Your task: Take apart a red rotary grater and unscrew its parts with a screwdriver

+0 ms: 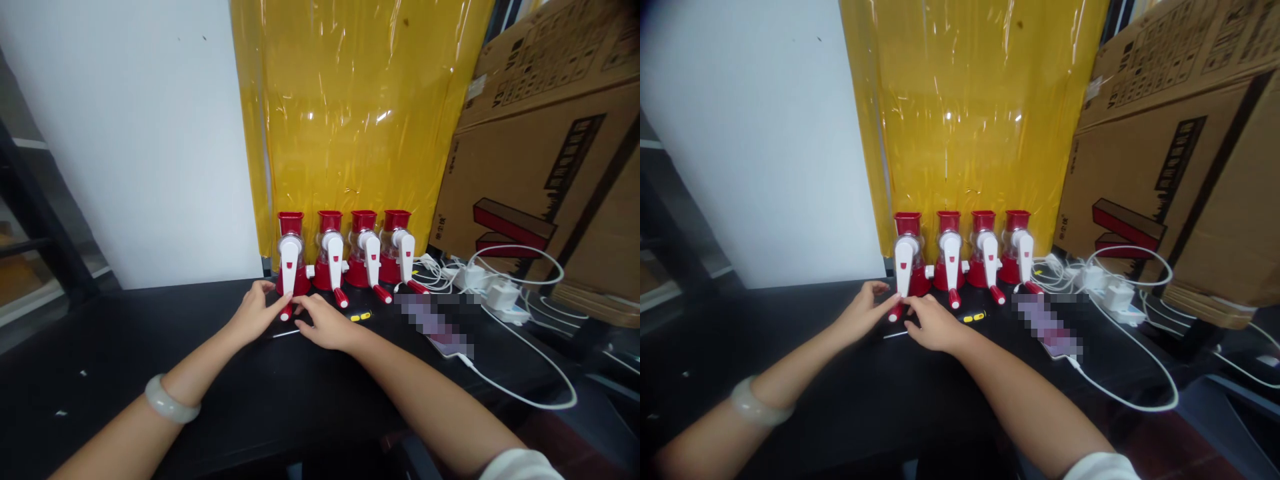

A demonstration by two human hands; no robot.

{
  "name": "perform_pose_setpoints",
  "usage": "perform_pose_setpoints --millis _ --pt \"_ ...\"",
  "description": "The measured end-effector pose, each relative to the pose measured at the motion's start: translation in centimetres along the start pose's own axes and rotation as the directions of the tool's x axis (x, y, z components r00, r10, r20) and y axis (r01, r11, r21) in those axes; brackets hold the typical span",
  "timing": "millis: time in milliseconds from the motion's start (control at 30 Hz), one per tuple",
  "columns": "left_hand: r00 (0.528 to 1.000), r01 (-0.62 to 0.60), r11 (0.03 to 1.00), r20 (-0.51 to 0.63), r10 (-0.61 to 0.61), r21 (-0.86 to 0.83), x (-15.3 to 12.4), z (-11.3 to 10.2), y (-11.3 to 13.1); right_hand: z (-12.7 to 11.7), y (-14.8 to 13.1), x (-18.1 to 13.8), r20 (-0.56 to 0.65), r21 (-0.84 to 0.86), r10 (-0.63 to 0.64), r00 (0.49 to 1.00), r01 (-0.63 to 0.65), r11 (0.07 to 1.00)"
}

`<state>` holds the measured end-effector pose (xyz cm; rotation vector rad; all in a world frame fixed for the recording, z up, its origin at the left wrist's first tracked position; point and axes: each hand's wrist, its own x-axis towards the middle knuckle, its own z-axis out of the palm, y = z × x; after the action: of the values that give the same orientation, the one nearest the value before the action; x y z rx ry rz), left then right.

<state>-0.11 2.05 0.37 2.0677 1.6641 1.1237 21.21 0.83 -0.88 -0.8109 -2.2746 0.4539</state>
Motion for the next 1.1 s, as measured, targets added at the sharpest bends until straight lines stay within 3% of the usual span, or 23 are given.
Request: perform_pose_setpoints --millis 100,233,367,467,633,833,967,1100 --pt "0.997 -0.039 0.998 -0.072 0.036 -0.043 2.3 0.6 1.0 0.2 0.0 0.0 -0.006 0.006 -0.013 1.000 0.013 1.000" --pt "0.979 -0.061 0.998 -0.195 0.063 0.014 6.5 0.8 4.6 0.2 0.0 0.0 -0.033 0.028 -0.017 0.999 0.018 0.999" --pt "0.956 0.132 0.990 -0.270 -0.112 0.054 10.0 1.1 8.3 0.1 -0.2 0.1 -0.031 0.038 -0.024 0.999 0.025 0.999" --pt "0.933 0.226 0.972 -0.300 -0.197 0.063 11.1 1.3 9.3 0.1 -0.2 0.1 -0.043 0.017 -0.051 0.998 0.051 0.999" --pt "0.941 0.205 0.974 -0.291 -0.170 0.095 11.5 0.6 8.2 0.4 -0.1 0.3 -0.013 -0.030 -0.074 0.997 0.073 0.997" --pt "0.973 0.131 0.988 -0.202 -0.112 0.083 12.0 -2.2 6.4 0.4 0.0 0.5 -0.004 -0.087 -0.055 0.998 0.055 0.995" --pt "0.985 0.124 0.985 -0.104 -0.137 -0.122 11.5 -4.9 5.2 0.1 -0.1 0.4 -0.058 -0.109 -0.057 0.997 0.051 0.993" --pt "0.997 0.072 0.966 0.005 -0.073 -0.249 10.5 -8.1 3.5 -0.2 -0.3 0.2 -0.038 -0.134 -0.024 0.999 0.018 0.991"
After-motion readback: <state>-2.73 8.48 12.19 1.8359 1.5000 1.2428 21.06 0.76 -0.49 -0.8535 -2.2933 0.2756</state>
